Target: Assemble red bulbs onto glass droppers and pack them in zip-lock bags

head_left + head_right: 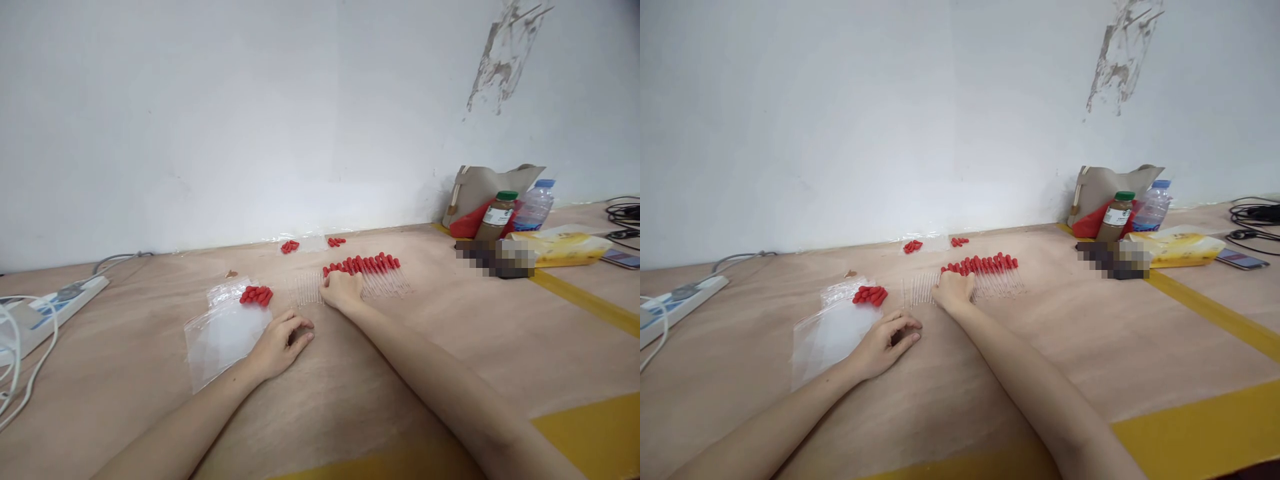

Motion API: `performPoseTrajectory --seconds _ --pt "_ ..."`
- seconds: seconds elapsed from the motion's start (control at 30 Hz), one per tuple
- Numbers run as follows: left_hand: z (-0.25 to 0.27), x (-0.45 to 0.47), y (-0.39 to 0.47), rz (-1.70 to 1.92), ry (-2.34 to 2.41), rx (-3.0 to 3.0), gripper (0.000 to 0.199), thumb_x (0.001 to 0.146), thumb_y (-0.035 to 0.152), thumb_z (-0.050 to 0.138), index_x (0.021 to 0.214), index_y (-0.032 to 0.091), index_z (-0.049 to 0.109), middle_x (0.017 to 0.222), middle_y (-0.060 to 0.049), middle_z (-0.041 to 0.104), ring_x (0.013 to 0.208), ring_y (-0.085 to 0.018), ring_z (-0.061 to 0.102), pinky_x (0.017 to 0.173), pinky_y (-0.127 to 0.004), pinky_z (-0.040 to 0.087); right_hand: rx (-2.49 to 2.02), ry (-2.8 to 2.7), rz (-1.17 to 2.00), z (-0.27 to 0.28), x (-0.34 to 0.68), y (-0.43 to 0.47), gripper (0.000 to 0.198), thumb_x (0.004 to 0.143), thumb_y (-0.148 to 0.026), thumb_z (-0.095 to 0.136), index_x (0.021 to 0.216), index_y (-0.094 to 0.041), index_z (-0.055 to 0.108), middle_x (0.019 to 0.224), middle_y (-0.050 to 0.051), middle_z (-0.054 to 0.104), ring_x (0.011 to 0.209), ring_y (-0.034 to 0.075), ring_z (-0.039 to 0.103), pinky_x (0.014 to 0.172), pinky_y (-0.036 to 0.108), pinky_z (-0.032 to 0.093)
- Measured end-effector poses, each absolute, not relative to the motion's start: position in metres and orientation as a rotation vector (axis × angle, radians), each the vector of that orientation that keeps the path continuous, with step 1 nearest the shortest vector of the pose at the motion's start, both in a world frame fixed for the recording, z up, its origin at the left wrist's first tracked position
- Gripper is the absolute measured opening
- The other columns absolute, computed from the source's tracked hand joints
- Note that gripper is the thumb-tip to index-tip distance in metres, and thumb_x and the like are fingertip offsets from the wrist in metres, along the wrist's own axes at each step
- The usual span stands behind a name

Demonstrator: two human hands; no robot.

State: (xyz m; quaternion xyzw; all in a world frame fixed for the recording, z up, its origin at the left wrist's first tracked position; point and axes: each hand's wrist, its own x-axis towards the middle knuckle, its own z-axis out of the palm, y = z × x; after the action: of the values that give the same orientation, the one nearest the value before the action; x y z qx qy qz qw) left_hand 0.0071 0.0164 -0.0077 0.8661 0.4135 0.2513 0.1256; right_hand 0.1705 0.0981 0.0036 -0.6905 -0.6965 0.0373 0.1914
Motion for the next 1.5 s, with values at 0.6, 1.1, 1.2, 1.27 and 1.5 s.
performPoseTrajectory --seconds 0.6,1.1,1.2,1.27,1.5 --pt "0.016 -0.021 0.039 1.028 1.748 2.703 0.017 0.081 0.030 0.046 0.080 0.018 0.057 0.077 -0.004 0.055 0.078 -0.019 0.051 0.074 -0.031 0.039 -1.874 -2.048 0.152 0.018 0.177 0.083 0.026 0.076 -0.033 0.043 0.069 -0.016 0.061 0.075 0.009 0.065 0.075 0.021 0.059 0.073 0.033 0.032" --pt "0.024 -0.042 0.081 0.906 2.345 2.640 0.025 0.074 0.038 0.051 0.064 0.017 0.059 0.078 -0.008 0.054 0.083 -0.026 0.048 0.074 -0.036 0.037 -1.120 -2.004 0.239 -0.010 0.233 0.031 0.011 0.081 -0.022 0.042 0.079 -0.017 0.051 0.062 0.000 0.057 0.054 0.010 0.049 0.055 0.022 0.035" --pt "0.025 -0.030 0.062 1.212 2.058 2.686 0.023 0.079 0.035 0.048 0.072 0.015 0.058 0.080 -0.007 0.053 0.081 -0.022 0.049 0.075 -0.034 0.038 -1.085 -1.988 0.201 -0.013 0.235 0.033 0.010 0.082 -0.021 0.040 0.080 -0.017 0.049 0.066 0.002 0.056 0.059 0.012 0.050 0.056 0.023 0.036" --pt "0.021 -0.017 0.043 1.198 1.696 2.668 0.020 0.081 0.032 0.046 0.075 0.016 0.056 0.076 -0.005 0.053 0.074 -0.017 0.050 0.068 -0.028 0.041 -1.060 -2.014 0.186 -0.015 0.237 0.033 0.010 0.082 -0.018 0.040 0.081 -0.017 0.049 0.071 0.003 0.057 0.065 0.013 0.051 0.060 0.024 0.038" --pt "-0.005 0.009 0.006 0.824 1.390 2.356 0.012 0.078 0.026 0.049 0.083 0.017 0.056 0.068 0.001 0.054 0.057 -0.011 0.049 0.053 -0.022 0.040 -0.983 -2.128 0.222 -0.021 0.232 0.028 0.010 0.081 -0.013 0.041 0.080 -0.018 0.049 0.076 0.002 0.058 0.072 0.014 0.052 0.069 0.029 0.037"
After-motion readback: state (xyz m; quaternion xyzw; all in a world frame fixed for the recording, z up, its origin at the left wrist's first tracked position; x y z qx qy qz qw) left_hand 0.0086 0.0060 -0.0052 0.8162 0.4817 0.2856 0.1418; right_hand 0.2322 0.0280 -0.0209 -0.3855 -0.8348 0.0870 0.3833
